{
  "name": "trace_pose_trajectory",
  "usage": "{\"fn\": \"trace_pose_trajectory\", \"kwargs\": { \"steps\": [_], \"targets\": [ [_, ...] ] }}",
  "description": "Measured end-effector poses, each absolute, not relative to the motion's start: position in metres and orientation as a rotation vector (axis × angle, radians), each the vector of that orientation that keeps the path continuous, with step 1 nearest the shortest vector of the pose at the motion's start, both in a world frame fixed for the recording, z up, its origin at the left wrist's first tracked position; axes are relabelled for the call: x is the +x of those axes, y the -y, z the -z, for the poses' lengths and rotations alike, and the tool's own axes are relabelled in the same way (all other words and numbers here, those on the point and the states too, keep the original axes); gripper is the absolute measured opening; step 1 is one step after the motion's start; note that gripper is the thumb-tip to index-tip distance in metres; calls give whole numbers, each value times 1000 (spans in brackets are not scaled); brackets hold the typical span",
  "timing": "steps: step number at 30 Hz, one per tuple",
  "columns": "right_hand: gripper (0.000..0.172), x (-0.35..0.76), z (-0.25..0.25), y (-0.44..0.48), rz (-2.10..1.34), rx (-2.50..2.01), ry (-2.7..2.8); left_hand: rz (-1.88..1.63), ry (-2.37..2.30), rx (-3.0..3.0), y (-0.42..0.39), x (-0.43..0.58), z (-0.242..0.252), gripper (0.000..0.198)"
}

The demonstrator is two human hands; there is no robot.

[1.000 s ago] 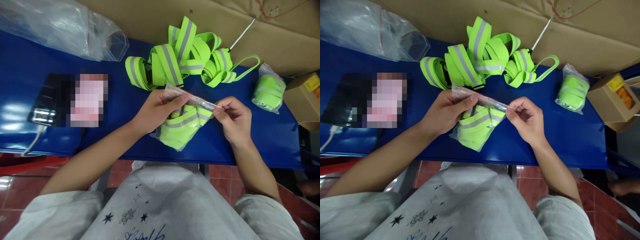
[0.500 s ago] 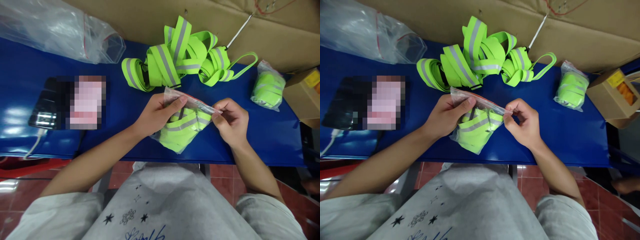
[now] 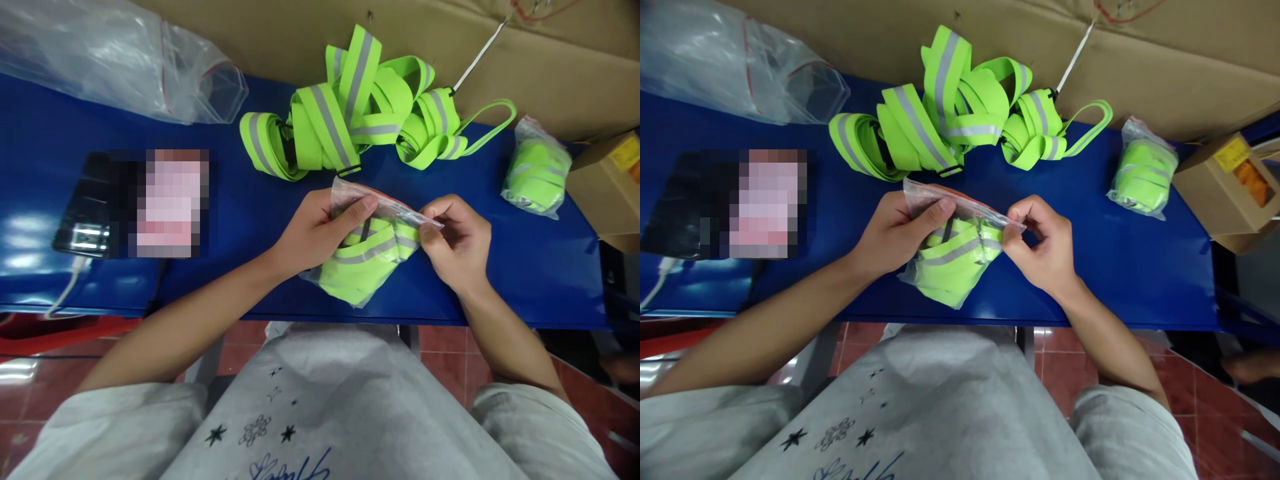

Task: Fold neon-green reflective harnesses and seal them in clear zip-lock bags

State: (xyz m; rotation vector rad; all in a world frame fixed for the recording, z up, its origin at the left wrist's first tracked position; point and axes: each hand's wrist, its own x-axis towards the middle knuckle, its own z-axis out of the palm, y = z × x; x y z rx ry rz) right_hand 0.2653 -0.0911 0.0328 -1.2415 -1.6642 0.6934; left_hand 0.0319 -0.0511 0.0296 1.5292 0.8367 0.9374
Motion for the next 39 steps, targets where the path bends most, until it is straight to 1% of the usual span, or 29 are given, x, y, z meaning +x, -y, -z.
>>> {"fn": "trace_pose_trajectory", "kwargs": {
  "steps": [3, 11, 17, 23, 29, 35, 39],
  "targets": [
    [16, 266, -33, 92, -696, -1290, 1668, -913, -824, 1544, 52, 33, -31, 50],
    [14, 263, -35, 90, -788, -1277, 1679, -903, -801, 1513, 54, 38, -31, 50],
    [11, 261, -36, 90, -822, -1300, 1697, -896, -769, 1529, 56, 41, -27, 44],
    [11, 260, -34, 90, -834, -1289, 1726, -876, -743, 1557, 57, 42, -20, 38],
    [9, 261, -33, 89, -849, -1313, 1727, -841, -787, 1570, 57, 42, -20, 44],
    [9, 265, -35, 89, -848, -1279, 1762, -884, -825, 1555, 59, 42, -23, 41],
    [10, 267, -35, 87, -809, -1254, 1765, -886, -857, 1544, 59, 42, -25, 43]
  ]
}}
